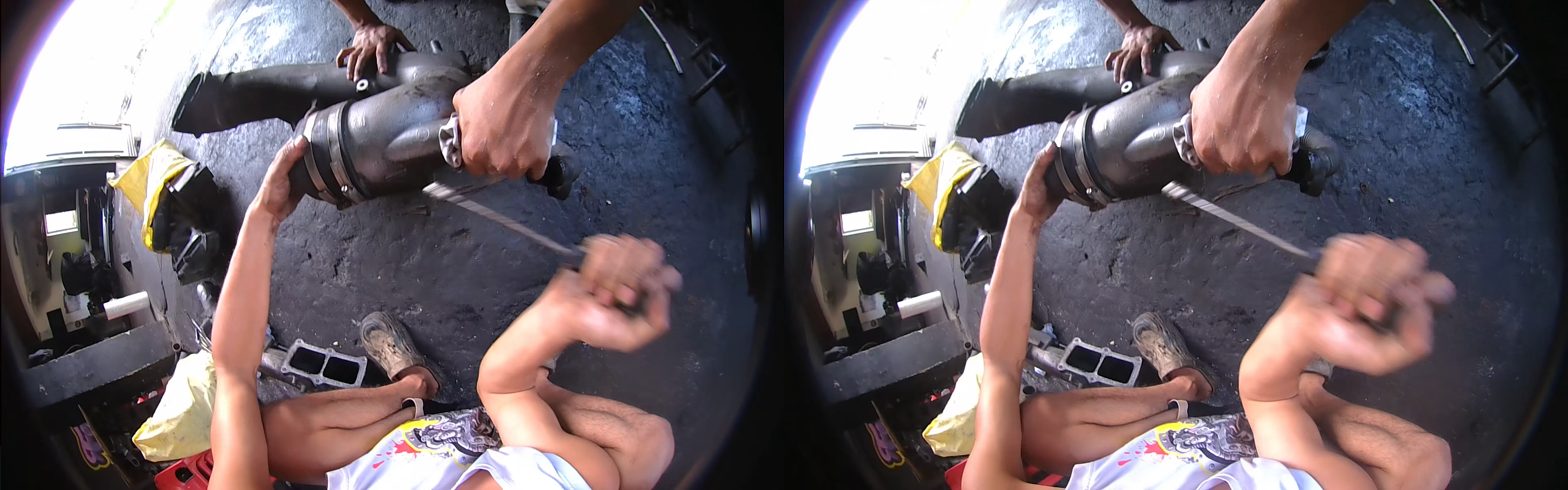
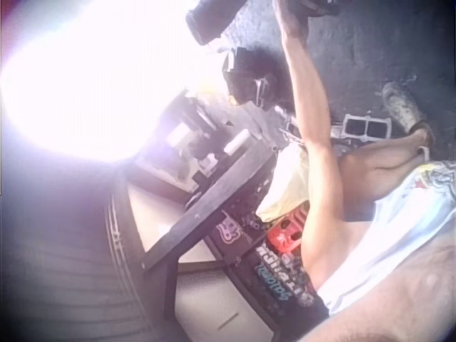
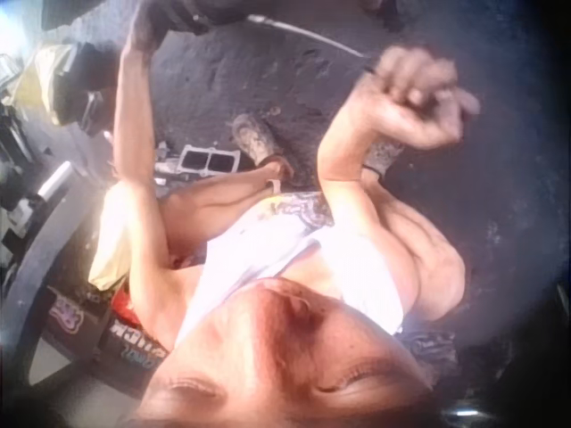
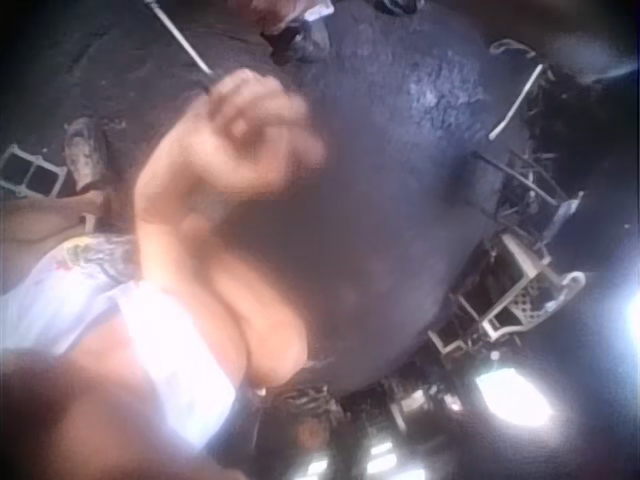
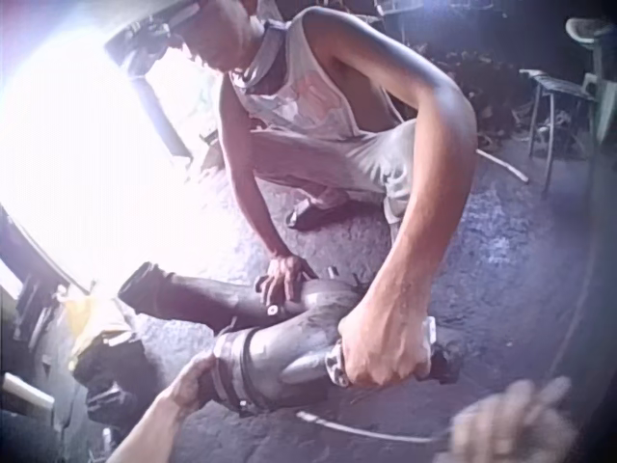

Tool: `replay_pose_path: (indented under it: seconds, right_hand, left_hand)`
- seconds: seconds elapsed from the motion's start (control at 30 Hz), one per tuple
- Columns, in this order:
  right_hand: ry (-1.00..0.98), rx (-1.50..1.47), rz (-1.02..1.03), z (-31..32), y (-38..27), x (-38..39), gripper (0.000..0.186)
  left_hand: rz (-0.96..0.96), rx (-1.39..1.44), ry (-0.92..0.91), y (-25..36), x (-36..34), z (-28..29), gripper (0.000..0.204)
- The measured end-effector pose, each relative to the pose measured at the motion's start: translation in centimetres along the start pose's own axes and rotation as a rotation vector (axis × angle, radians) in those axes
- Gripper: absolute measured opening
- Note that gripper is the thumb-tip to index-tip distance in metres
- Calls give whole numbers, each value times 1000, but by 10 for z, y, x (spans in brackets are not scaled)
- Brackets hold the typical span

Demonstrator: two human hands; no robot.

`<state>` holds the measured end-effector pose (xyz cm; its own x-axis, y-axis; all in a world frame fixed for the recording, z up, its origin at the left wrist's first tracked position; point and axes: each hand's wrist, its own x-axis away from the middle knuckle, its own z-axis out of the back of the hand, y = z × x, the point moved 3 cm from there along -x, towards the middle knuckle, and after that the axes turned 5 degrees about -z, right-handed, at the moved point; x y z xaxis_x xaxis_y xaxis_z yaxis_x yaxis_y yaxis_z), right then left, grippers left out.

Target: The person cleans and assembles metal exhaust pipes using a screwdriver and a small cleaning tool.

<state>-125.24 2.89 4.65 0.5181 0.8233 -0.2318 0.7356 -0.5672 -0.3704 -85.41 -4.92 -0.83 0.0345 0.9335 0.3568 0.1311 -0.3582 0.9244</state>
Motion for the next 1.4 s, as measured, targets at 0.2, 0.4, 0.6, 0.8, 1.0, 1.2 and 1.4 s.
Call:
replay_pose_path:
  seconds: [0.2,0.4,0.6,0.8,1.0,1.2,1.4]
  right_hand:
    - [62,-25,33,-10,47,26,9]
    - [-52,50,-87,-7,19,7,12]
    - [362,235,240,-8,22,18,12]
    - [-54,60,-46,-32,41,15,12]
    - [-100,-190,309,-32,-24,-12,12]
    - [-94,53,-12,-51,60,0,15]
    - [-136,-102,198,-56,-22,-52,28]
  left_hand:
    - [9,-42,-117,-12,-8,-2,99]
    - [-59,-101,-131,2,-2,8,100]
    - [-31,-111,-95,-8,-3,10,103]
    - [-62,-99,-179,-1,-4,7,104]
    - [-45,-84,-171,-7,-8,-1,108]
    - [-43,-130,-156,-5,-4,6,99]
    - [-30,-48,-162,-10,-7,0,117]
